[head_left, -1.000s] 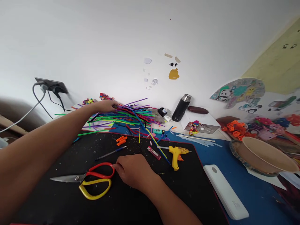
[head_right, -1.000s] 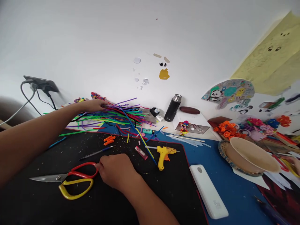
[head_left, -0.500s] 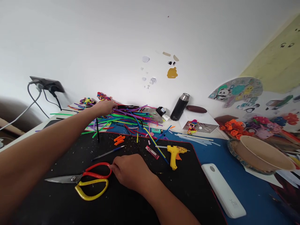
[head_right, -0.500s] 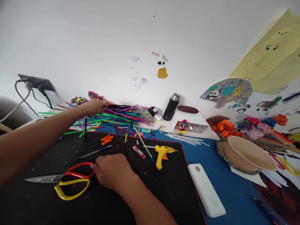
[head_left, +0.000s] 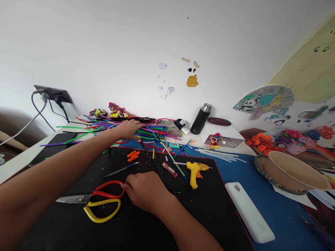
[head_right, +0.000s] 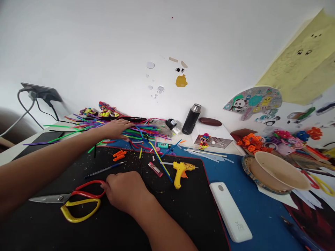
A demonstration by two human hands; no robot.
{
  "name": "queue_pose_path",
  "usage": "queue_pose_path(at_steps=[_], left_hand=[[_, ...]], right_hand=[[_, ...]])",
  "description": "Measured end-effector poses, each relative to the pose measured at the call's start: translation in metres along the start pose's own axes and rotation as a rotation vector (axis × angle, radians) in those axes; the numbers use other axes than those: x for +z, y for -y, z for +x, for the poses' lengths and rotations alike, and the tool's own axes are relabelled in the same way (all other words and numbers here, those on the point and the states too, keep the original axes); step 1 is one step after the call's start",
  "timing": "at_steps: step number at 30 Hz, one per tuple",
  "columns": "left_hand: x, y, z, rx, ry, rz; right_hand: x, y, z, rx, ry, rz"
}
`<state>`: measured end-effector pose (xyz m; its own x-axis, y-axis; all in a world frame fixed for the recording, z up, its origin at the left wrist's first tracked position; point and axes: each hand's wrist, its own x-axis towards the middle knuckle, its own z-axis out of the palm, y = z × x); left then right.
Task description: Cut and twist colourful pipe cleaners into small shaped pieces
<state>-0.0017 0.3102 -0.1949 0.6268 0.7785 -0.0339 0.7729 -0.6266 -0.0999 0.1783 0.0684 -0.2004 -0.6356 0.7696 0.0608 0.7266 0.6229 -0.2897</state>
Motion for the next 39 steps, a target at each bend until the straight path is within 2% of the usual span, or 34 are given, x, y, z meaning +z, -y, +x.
queue_pose_path(at_steps=[3,7,13,21,25,28,33,39], left_hand=[[0.012,0.008,0.006,-0.029,-0.024,-0.024],[0.012,0.02,0.011,-0.009,-0.045,-0.053],[-0.005,0.027,0.011,-0.128,-0.033,-0.105],[-0.034,0.033,0.011,-0.098,-0.027,-0.174],[-0.043,0.03,0.014,-0.141,0.0,-0.203],[-0.041,0.029,0.016,-0.126,-0.021,-0.152],[-0.026,0.031,0.018,-0.093,-0.088,-0.066],[-0.018,0.039,0.018,-0.127,-0.071,-0.067]], right_hand=[[0.0,0.0,0.0,-0.007,0.005,-0.009],[0.0,0.002,-0.001,-0.017,0.016,-0.017],[-0.001,0.002,0.0,-0.015,0.038,-0.025],[0.002,0.001,0.001,-0.015,0.041,-0.013],[0.003,0.002,0.001,-0.013,0.042,-0.006],[0.001,0.003,0.001,-0.003,0.052,-0.008],[-0.002,0.004,0.0,-0.008,0.069,-0.015],[-0.001,0.006,0.0,-0.004,0.074,-0.02]])
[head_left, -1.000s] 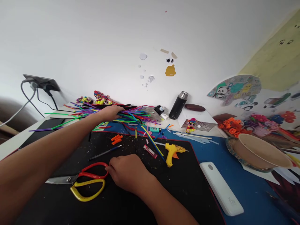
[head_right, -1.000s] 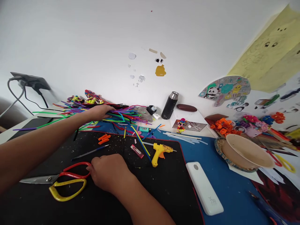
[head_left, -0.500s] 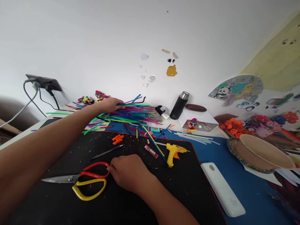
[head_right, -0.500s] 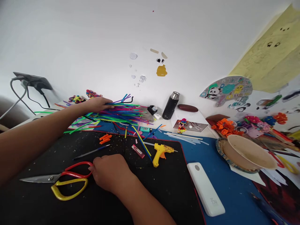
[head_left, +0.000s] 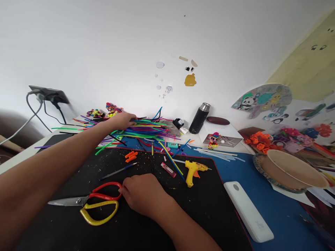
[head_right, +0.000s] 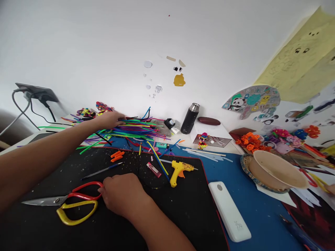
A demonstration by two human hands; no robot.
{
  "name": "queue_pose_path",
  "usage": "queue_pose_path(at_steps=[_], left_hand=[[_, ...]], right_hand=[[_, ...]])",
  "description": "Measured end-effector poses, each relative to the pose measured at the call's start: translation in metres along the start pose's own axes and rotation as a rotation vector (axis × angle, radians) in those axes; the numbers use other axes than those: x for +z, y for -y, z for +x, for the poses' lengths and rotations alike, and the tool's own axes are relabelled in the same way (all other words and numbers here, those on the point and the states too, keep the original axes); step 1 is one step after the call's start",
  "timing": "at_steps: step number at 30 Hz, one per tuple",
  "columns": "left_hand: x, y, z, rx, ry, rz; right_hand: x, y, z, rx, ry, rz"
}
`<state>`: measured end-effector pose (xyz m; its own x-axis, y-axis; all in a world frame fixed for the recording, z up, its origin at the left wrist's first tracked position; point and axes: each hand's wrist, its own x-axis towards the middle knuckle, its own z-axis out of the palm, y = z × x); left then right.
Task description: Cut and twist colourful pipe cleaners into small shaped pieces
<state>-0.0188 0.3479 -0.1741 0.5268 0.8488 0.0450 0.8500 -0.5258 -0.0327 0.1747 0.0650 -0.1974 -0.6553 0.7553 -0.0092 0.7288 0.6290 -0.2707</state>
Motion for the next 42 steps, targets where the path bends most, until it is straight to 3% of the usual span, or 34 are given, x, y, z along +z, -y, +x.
queue_pose_path(at_steps=[2,7,12,21,26,31,34,36,39,40,42], left_hand=[[-0.001,-0.003,-0.002,-0.003,-0.03,0.013],[0.0,-0.033,-0.013,0.126,-0.289,0.186],[0.008,-0.055,-0.015,0.273,-0.264,0.303],[0.015,-0.056,-0.011,0.22,-0.245,0.263],[0.009,-0.053,-0.004,0.173,-0.211,0.147],[-0.006,-0.051,-0.001,0.023,-0.124,-0.033],[-0.023,-0.056,-0.006,-0.031,-0.145,-0.069],[-0.039,-0.06,-0.011,-0.071,-0.269,-0.154],[-0.064,-0.066,-0.016,-0.193,-0.616,-0.262],[-0.072,-0.068,-0.017,-0.21,-0.666,-0.27],[-0.086,-0.071,-0.017,-0.188,-0.599,-0.295]], right_hand=[[0.001,0.0,0.0,-0.006,-0.006,0.002],[0.002,-0.001,0.0,-0.011,-0.017,-0.002],[0.001,-0.001,0.0,-0.011,-0.019,-0.004],[-0.003,-0.001,0.0,-0.006,0.012,0.03],[0.0,-0.002,0.001,-0.001,0.008,0.053],[-0.001,-0.001,0.0,-0.009,0.005,0.058],[-0.003,0.0,0.0,-0.01,0.006,0.07],[-0.004,-0.001,0.001,-0.009,0.006,0.083],[-0.006,-0.001,0.001,-0.007,0.006,0.104],[-0.006,-0.001,0.001,-0.006,0.01,0.108],[-0.008,-0.001,0.001,0.001,0.019,0.115]])
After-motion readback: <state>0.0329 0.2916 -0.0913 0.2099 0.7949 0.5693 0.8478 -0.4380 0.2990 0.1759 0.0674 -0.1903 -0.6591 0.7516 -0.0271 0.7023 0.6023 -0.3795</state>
